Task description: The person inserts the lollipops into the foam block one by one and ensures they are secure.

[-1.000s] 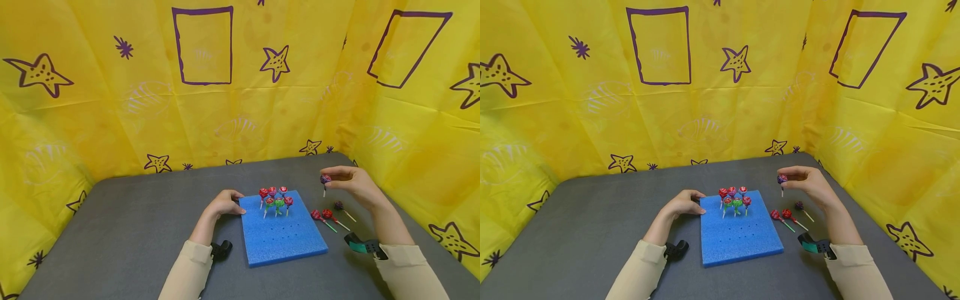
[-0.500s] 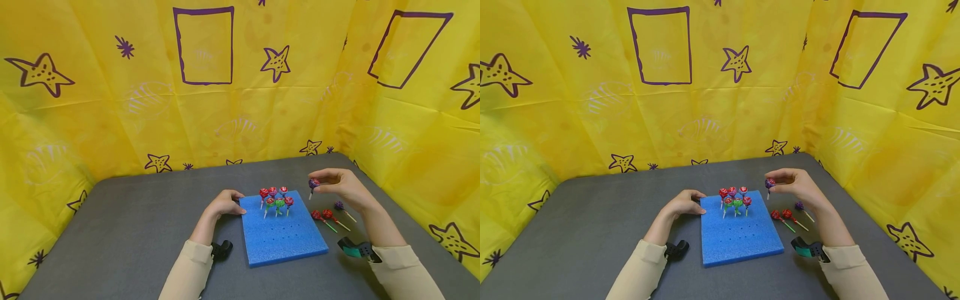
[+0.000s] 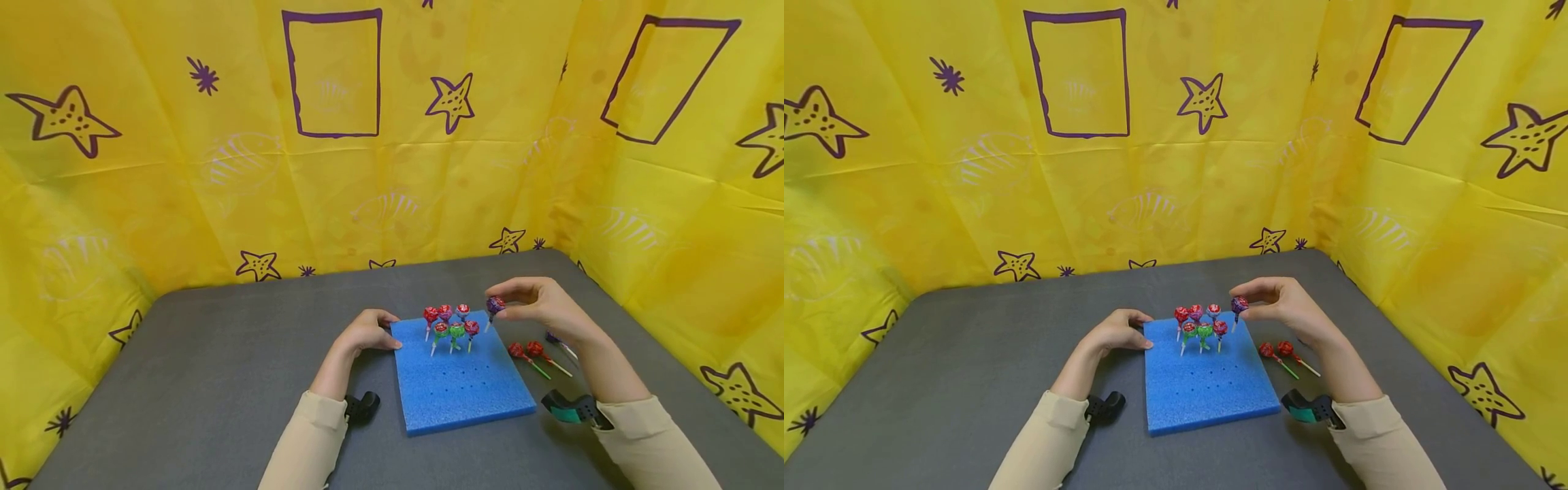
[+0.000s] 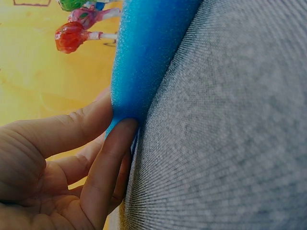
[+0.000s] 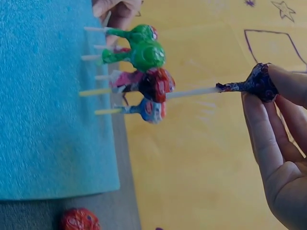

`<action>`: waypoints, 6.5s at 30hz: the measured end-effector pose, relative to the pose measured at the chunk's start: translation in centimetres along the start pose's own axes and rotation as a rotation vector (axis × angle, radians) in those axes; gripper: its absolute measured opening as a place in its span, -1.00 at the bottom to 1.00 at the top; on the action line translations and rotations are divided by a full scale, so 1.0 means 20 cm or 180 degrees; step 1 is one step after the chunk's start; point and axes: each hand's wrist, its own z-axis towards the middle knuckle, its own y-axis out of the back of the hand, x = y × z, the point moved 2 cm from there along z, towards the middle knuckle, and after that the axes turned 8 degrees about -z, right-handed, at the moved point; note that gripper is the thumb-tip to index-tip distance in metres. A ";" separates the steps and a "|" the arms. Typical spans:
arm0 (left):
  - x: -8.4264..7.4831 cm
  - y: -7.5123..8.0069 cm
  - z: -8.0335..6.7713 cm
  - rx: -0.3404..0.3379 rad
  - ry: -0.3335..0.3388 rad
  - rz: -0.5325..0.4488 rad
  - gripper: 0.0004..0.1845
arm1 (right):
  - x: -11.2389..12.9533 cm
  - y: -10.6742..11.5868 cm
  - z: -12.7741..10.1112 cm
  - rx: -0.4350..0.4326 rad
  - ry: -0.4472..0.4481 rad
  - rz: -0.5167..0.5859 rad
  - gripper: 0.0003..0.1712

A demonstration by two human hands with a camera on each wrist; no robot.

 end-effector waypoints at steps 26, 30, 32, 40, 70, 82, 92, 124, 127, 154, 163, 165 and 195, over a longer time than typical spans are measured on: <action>0.00 0.00 0.00 0.0014 0.0032 0.0030 -0.50 | 0.03 -0.21 0.05 0.0581 0.0116 0.0197 -0.60; 0.00 0.00 0.00 0.0007 0.0024 0.0023 -0.50 | 0.03 -0.24 0.06 0.0654 0.0068 0.0192 -0.63; 0.00 0.00 0.00 0.0001 0.0022 0.0025 -0.50 | 0.03 -0.25 0.06 0.0683 0.0050 0.0147 -0.64; 0.00 0.00 0.00 0.0010 -0.0006 0.0038 -0.49 | 0.02 -0.30 0.07 0.0849 0.0029 0.0110 -0.65; -0.01 0.00 -0.01 -0.0006 0.0057 0.0011 -0.50 | 0.01 -0.38 0.10 0.1069 0.0032 -0.0088 -0.70; -0.01 0.00 -0.01 -0.0006 0.0030 0.0044 -0.49 | 0.01 -0.41 0.10 0.1150 0.0148 -0.0099 -0.66; -0.01 0.00 0.00 0.0006 0.0022 0.0047 -0.49 | 0.02 -0.39 0.09 0.1088 0.0154 -0.0122 -0.65; 0.00 0.00 0.00 -0.0032 0.0090 0.0045 -0.48 | -0.03 -0.12 0.01 0.0195 0.0135 -0.0081 -0.65; -0.01 0.00 0.00 -0.0035 0.0074 0.0036 -0.48 | -0.05 -0.08 -0.01 0.0098 0.0085 -0.0174 -0.65; 0.00 0.00 0.00 0.0016 0.0029 -0.0034 -0.49 | -0.32 0.30 -0.13 -0.0219 -0.0575 -0.0627 -0.47; 0.01 0.00 0.00 -0.0004 0.0053 -0.0030 -0.50 | -0.42 0.30 -0.14 0.0048 -0.0871 -0.0817 -0.44; 0.01 0.00 0.00 -0.0008 0.0053 -0.0024 -0.50 | -0.43 0.30 -0.15 0.0098 -0.0954 -0.0835 -0.43; 0.00 0.00 0.00 0.0008 0.0015 -0.0003 -0.49 | -0.56 0.26 -0.15 0.0590 -0.1200 -0.0493 -0.37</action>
